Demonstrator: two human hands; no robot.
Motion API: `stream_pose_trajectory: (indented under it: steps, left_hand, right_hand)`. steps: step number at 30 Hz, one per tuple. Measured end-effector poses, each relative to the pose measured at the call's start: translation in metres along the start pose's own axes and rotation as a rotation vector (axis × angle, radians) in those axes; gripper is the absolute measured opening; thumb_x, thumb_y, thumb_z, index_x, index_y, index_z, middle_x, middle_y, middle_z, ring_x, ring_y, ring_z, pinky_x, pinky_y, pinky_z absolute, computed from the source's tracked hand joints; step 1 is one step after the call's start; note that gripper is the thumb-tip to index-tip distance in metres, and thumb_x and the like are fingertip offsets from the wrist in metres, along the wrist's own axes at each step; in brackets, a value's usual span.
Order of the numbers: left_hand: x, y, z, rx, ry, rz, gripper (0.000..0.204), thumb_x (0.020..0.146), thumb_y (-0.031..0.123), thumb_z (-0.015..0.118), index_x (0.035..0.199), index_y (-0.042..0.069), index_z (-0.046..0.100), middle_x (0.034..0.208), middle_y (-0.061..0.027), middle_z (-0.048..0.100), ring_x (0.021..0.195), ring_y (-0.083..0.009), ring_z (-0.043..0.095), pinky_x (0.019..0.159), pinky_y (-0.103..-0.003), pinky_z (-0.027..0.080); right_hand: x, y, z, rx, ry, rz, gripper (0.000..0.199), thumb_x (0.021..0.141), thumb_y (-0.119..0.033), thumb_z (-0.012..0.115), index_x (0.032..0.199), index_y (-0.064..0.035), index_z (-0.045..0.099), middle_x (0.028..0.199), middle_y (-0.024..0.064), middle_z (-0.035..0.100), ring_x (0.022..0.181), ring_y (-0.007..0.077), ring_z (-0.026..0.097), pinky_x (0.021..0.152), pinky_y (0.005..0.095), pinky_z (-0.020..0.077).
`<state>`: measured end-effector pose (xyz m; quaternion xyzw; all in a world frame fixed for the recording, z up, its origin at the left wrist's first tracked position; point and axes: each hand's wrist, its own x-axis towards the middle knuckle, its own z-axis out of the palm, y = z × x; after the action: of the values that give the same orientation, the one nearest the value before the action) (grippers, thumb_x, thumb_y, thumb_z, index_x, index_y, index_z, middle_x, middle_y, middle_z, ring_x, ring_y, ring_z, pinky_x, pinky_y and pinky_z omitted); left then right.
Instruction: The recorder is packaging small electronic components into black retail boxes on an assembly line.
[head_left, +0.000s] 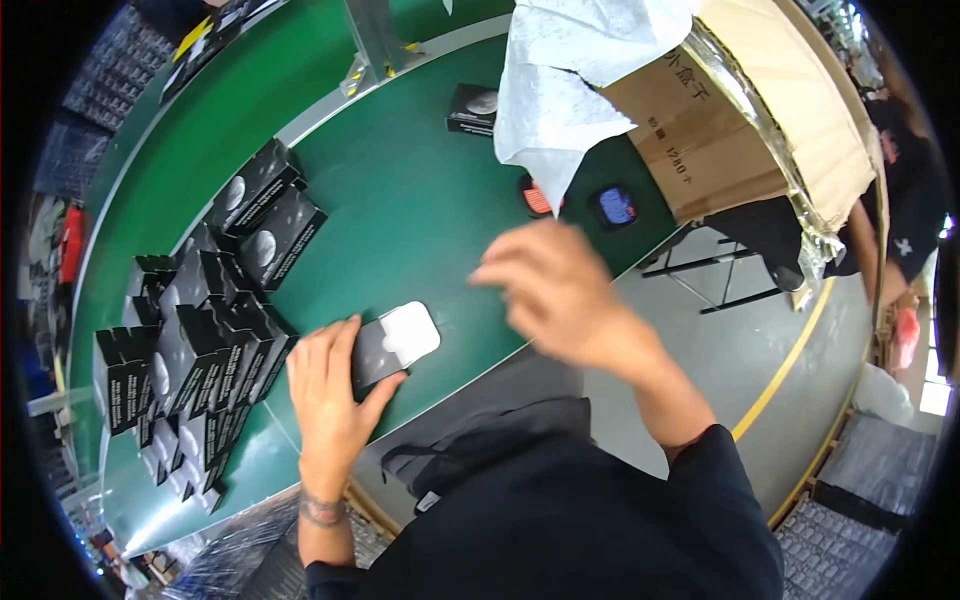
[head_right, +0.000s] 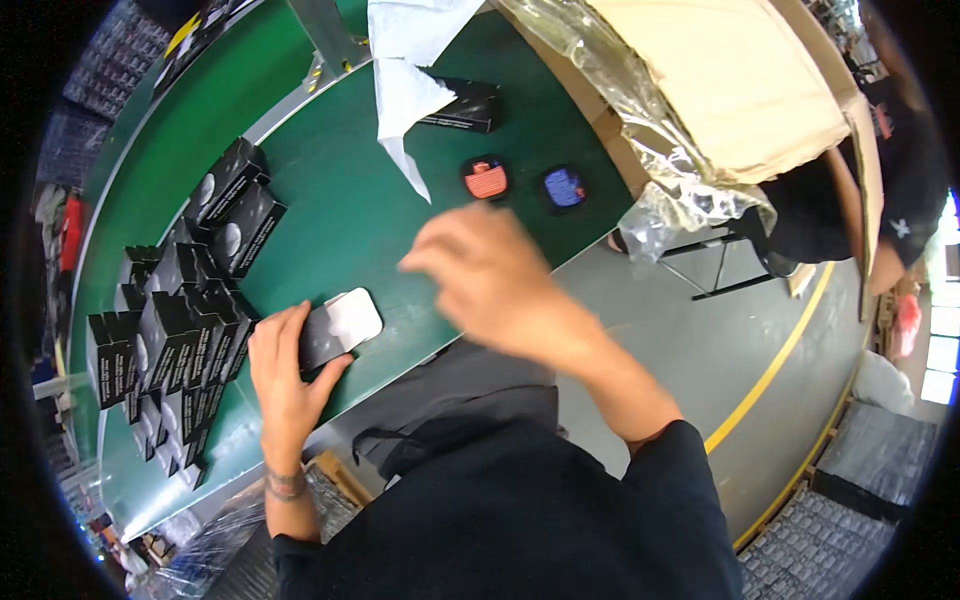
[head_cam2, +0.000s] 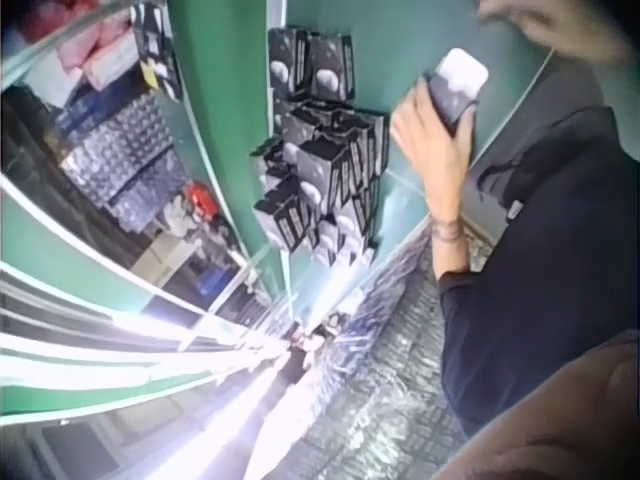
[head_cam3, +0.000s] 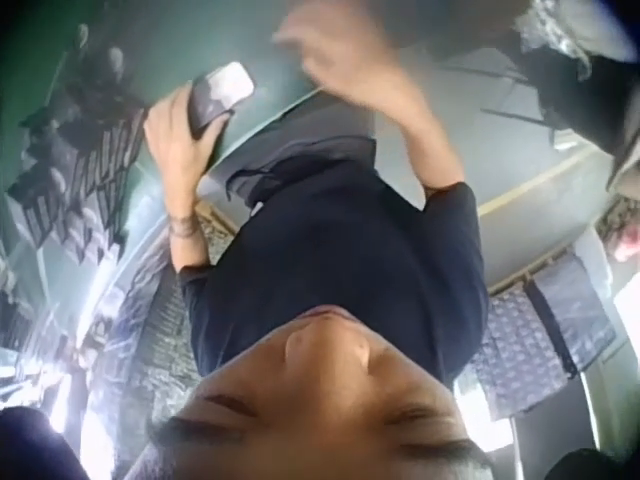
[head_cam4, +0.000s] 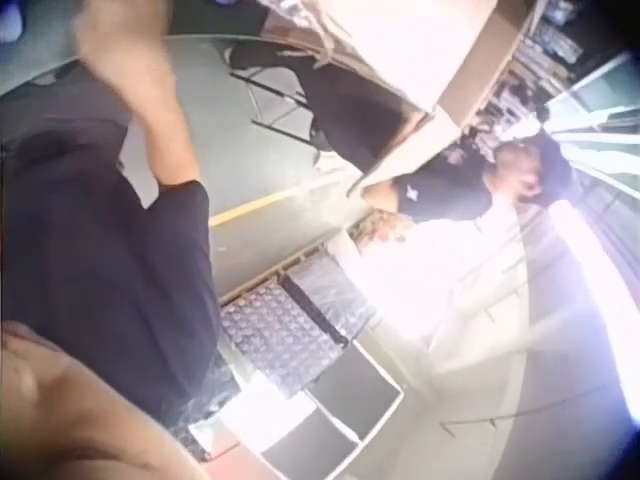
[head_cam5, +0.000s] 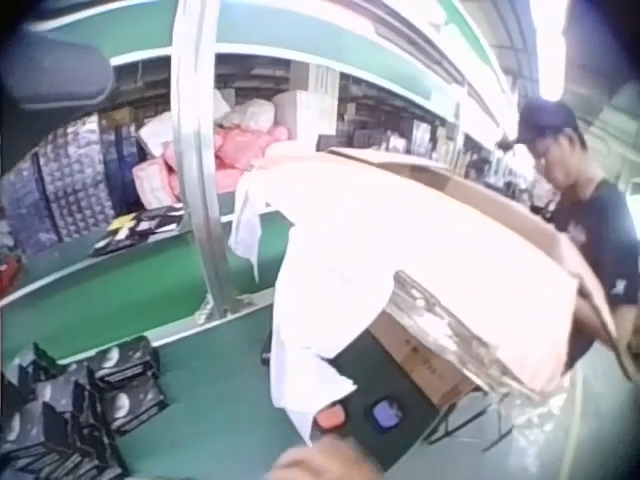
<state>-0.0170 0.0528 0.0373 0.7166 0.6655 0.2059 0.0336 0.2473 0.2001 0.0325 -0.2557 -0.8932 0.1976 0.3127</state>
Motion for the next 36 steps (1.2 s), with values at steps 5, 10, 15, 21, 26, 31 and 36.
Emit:
stream_pose_trajectory:
  steps: [5,10,15,21,26,31,36]
  left_hand:
    - [0.001,-0.002,0.004,-0.024,0.052,0.023,0.076,0.064,0.022,0.093,0.13,-0.002,0.063,0.121,-0.0153,0.065,0.111,-0.0361,0.061,0.097,-0.048,0.045]
    - [0.001,-0.003,0.006,-0.023,0.059,0.008,0.077,0.065,0.017,0.092,0.134,0.001,0.062,0.123,-0.0159,0.065,0.113,-0.0358,0.06,0.097,-0.047,0.045]
    - [0.003,-0.002,0.007,-0.016,0.06,0.03,0.077,0.066,0.024,0.093,0.132,-0.001,0.062,0.121,-0.0147,0.065,0.11,-0.0348,0.061,0.097,-0.046,0.045]
    - [0.002,-0.002,0.006,-0.02,0.061,0.023,0.076,0.067,0.024,0.093,0.132,0.0,0.063,0.122,-0.0138,0.065,0.109,-0.0335,0.061,0.097,-0.046,0.045]
    - [0.002,-0.002,0.006,-0.021,0.065,0.019,0.076,0.067,0.026,0.093,0.131,0.0,0.063,0.121,-0.0136,0.065,0.108,-0.0335,0.061,0.095,-0.046,0.046]
    - [0.003,-0.004,0.005,-0.019,0.084,0.038,0.075,0.067,0.026,0.093,0.131,0.0,0.063,0.121,-0.0141,0.064,0.108,-0.0337,0.061,0.094,-0.046,0.046]
    - [0.003,-0.004,0.005,-0.021,0.076,0.037,0.076,0.066,0.025,0.093,0.131,0.0,0.063,0.121,-0.0144,0.064,0.108,-0.0337,0.061,0.094,-0.046,0.046]
  right_hand:
    - [-0.028,0.06,-0.083,-0.202,-0.005,0.322,0.042,0.076,0.001,0.072,0.116,-0.0075,0.061,0.139,0.0123,0.063,0.129,0.0349,0.057,0.109,0.0462,0.0432]
    - [-0.031,0.082,-0.091,-0.115,-0.206,0.373,0.037,0.081,0.001,0.074,0.115,-0.0079,0.062,0.147,0.0084,0.062,0.138,0.0302,0.055,0.114,0.0397,0.0447]
    - [-0.012,0.076,-0.089,-0.102,-0.146,0.338,0.032,0.079,-0.005,0.078,0.108,-0.0054,0.064,0.128,0.0097,0.068,0.117,0.0292,0.064,0.105,0.0375,0.0491]
    - [0.02,0.075,-0.065,-0.085,-0.124,0.133,0.035,0.079,-0.008,0.078,0.11,-0.0071,0.062,0.128,0.0124,0.066,0.116,0.0338,0.062,0.103,0.0413,0.0487]
    - [0.018,0.077,-0.06,-0.082,-0.095,0.079,0.034,0.078,-0.008,0.078,0.108,-0.0068,0.063,0.125,0.0109,0.069,0.116,0.0316,0.062,0.106,0.0424,0.0463]
    - [0.013,0.075,-0.066,-0.096,-0.083,0.242,0.034,0.08,-0.01,0.082,0.109,-0.0055,0.065,0.123,0.0119,0.071,0.114,0.0325,0.065,0.099,0.0411,0.0523]
    - [0.003,0.054,-0.056,-0.006,-0.063,0.392,0.039,0.081,-0.015,0.086,0.112,-0.0053,0.065,0.125,0.0134,0.072,0.103,0.0318,0.071,0.091,0.0373,0.0567]
